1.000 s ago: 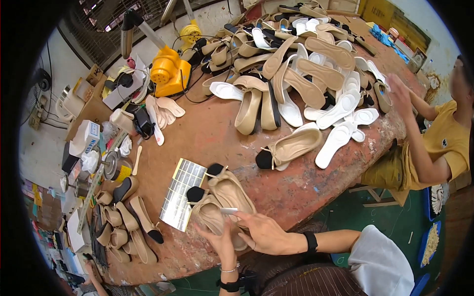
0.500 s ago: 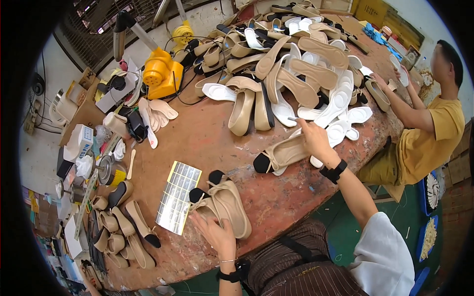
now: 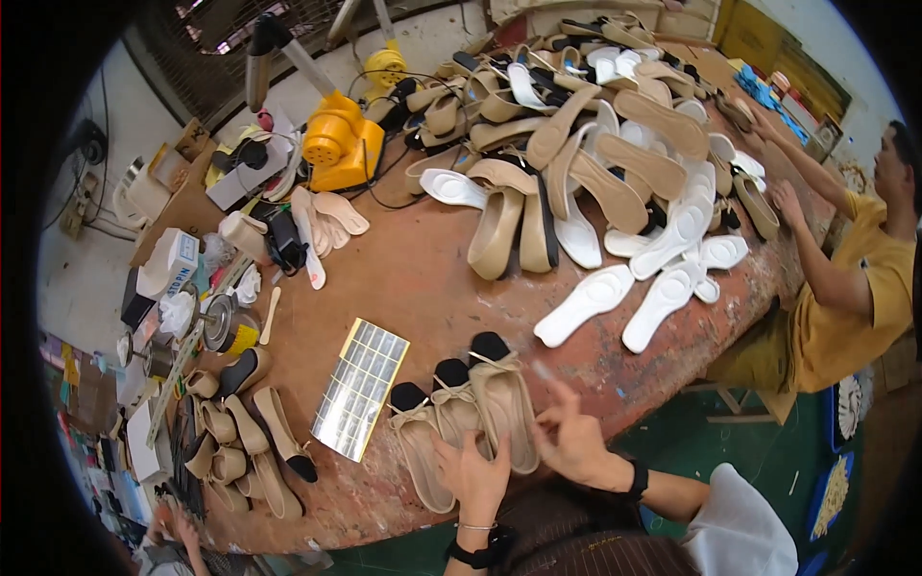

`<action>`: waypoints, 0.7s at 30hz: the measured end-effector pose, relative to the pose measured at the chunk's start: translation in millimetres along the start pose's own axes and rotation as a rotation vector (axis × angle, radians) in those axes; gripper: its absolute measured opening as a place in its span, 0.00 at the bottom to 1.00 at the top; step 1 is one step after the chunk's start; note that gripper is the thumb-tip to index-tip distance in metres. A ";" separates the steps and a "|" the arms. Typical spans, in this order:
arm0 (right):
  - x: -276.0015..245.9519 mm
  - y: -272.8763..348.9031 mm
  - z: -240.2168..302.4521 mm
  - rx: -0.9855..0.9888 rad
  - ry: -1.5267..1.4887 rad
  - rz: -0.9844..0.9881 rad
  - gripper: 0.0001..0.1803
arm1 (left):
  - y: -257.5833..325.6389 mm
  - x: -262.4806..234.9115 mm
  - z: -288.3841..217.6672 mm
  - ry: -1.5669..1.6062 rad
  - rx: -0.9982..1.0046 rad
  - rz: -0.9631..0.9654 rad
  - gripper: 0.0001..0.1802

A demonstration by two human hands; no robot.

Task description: Manually assemble shoe components by inserting insoles, applying labels, and checking finishes.

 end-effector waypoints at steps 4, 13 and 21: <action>-35.0 -40.6 -18.8 0.162 -0.105 -0.086 0.34 | -10.0 12.1 5.4 -0.028 -0.053 -0.001 0.16; -66.8 -118.5 -12.2 0.024 -0.040 -0.102 0.35 | -25.3 -48.2 84.9 0.771 -0.374 0.443 0.14; -66.6 -222.5 -18.8 -0.137 0.122 -0.003 0.41 | -151.9 -311.3 186.1 0.490 -0.378 -0.321 0.17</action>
Point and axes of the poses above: each hand's wrist, its own y-axis away from the middle knuckle, its own x-axis out of the palm, z = x × y, the point moved 4 cm from there along -y, towards the middle knuckle, and after that the axes turned 13 degrees about -z, right-handed, at the moved point
